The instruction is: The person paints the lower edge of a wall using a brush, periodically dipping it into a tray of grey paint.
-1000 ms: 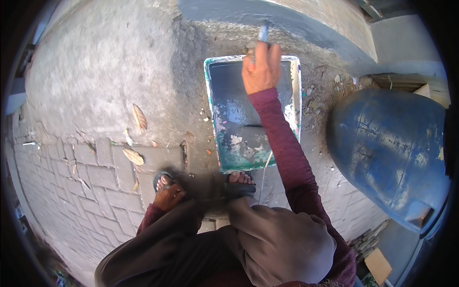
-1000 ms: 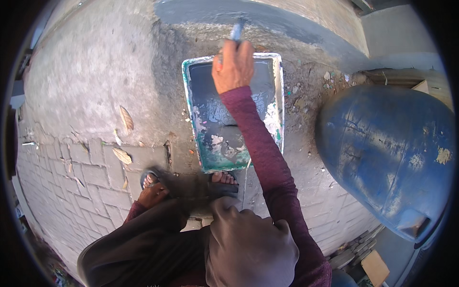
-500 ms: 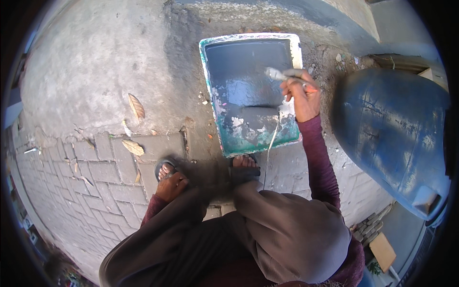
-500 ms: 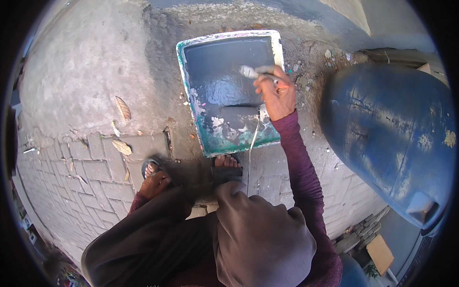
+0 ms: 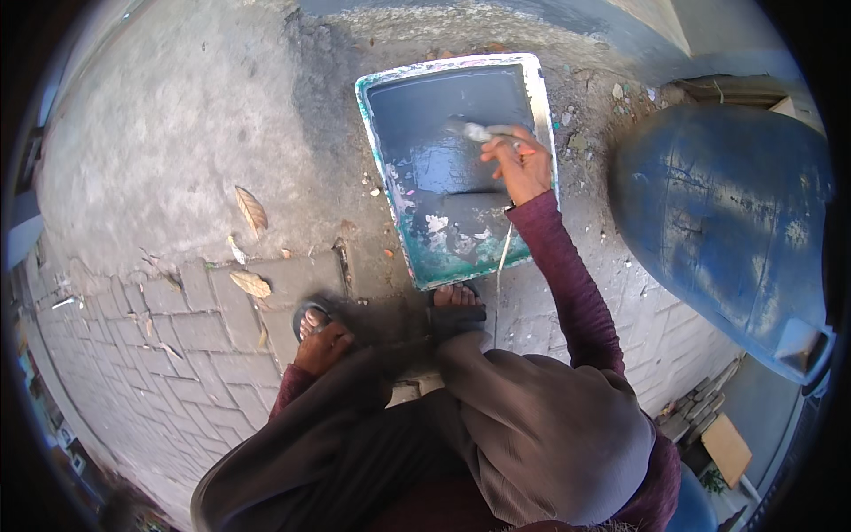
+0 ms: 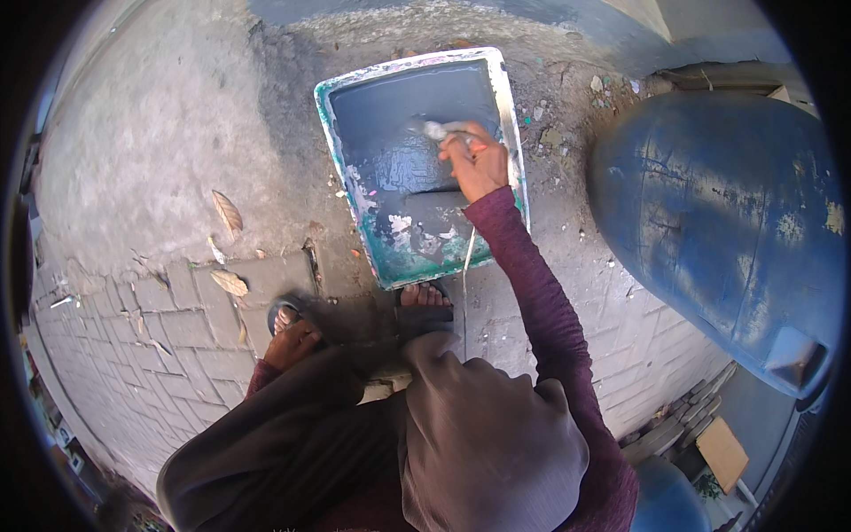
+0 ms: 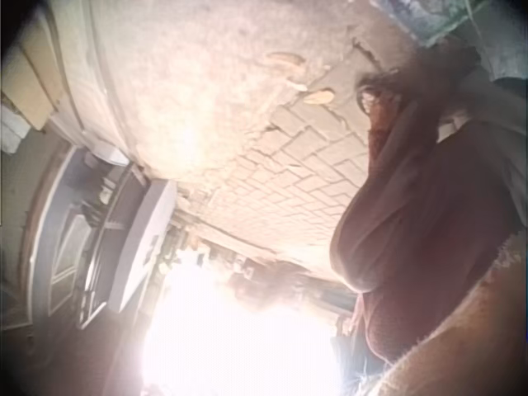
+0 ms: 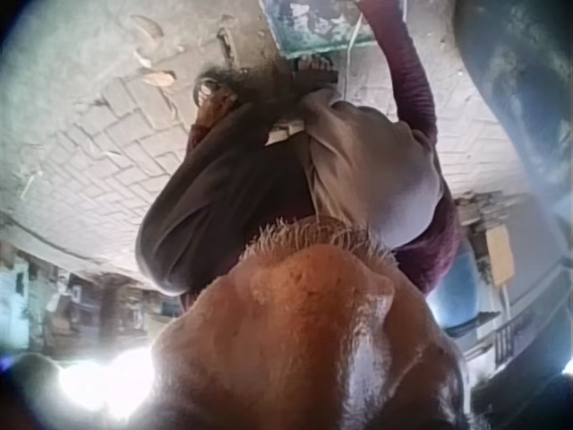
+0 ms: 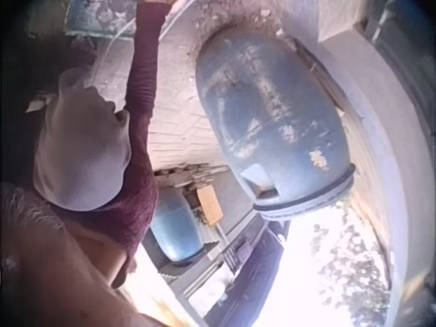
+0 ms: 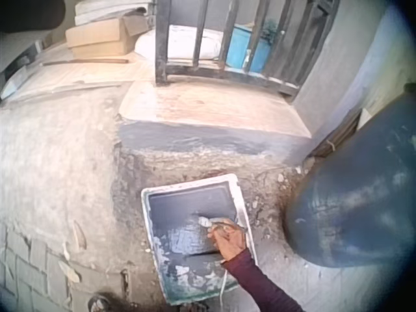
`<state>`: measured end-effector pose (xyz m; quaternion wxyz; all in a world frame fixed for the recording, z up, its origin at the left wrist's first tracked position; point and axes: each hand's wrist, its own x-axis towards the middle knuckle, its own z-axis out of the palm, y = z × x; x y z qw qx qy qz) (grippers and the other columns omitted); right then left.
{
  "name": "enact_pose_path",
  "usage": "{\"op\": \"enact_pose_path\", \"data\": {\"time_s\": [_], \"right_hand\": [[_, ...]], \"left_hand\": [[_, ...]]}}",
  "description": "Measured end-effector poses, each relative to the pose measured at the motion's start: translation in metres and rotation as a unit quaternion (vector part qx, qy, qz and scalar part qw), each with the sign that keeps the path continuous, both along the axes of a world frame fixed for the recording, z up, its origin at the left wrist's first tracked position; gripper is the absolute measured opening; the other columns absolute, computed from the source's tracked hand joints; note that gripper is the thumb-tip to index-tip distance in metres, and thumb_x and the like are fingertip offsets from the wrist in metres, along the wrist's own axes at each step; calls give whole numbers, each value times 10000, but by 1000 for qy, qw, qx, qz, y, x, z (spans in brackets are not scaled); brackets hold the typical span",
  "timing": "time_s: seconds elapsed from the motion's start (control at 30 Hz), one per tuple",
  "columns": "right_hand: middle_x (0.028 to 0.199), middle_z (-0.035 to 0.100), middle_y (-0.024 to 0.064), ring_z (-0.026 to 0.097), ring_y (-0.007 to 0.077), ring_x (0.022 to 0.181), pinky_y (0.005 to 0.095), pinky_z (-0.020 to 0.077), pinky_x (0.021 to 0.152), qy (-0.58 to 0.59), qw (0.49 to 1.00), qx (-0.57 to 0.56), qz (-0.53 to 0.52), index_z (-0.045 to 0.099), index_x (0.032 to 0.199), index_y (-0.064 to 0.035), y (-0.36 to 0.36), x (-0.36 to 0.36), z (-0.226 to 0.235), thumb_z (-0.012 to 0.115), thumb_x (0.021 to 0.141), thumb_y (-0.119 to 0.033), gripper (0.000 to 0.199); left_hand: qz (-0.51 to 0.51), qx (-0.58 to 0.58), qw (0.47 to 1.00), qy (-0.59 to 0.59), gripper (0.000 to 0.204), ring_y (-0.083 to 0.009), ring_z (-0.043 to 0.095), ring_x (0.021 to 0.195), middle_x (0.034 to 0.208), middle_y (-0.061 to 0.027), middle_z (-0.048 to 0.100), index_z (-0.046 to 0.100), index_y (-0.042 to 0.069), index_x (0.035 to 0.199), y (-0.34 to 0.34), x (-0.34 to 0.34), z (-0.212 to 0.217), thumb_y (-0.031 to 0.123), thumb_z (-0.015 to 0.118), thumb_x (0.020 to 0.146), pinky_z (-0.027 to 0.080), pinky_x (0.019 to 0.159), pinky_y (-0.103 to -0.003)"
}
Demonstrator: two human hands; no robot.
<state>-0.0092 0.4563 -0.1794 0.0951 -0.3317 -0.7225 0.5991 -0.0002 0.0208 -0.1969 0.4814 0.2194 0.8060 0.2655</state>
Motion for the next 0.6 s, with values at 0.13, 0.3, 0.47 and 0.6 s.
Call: {"op": "enact_pose_path", "data": {"time_s": [0.13, 0.3, 0.47, 0.6], "right_hand": [[805, 659, 58, 621, 104, 704, 238, 479, 586, 38, 987, 152, -48, 628, 978, -32, 18, 3, 1, 547, 851, -73, 156], [804, 670, 134, 641, 167, 729, 305, 479, 631, 39, 990, 135, -6, 621, 921, -30, 11, 10, -4, 597, 805, -108, 143], [789, 607, 174, 592, 391, 739, 393, 475, 640, 38, 968, 249, 10, 557, 893, -36, 5, 15, 16, 601, 764, -103, 152], [825, 602, 163, 591, 375, 767, 383, 473, 673, 98, 960, 260, -24, 556, 920, -32, -1, 26, 15, 593, 782, -95, 156]], "left_hand": [[-3, 0, 1000, -8, 265, -332, 632, 771, 807, -145, 633, 600, 71, 972, -1, -2, -3, 319, 571, 885, 486, 681, -424], [-57, 91, 993, 52, 273, -335, 623, 825, 873, -153, 624, 598, 65, 985, -21, 4, -28, 321, 563, 897, 485, 709, -420], [-43, -5, 999, -20, 276, -305, 632, 868, 905, -144, 632, 602, 68, 1022, -13, -1, -19, 311, 583, 892, 491, 747, -390], [-43, 6, 999, -33, 244, -326, 632, 853, 881, -158, 639, 595, 84, 987, -12, -4, -19, 307, 567, 893, 483, 731, -409]]}}
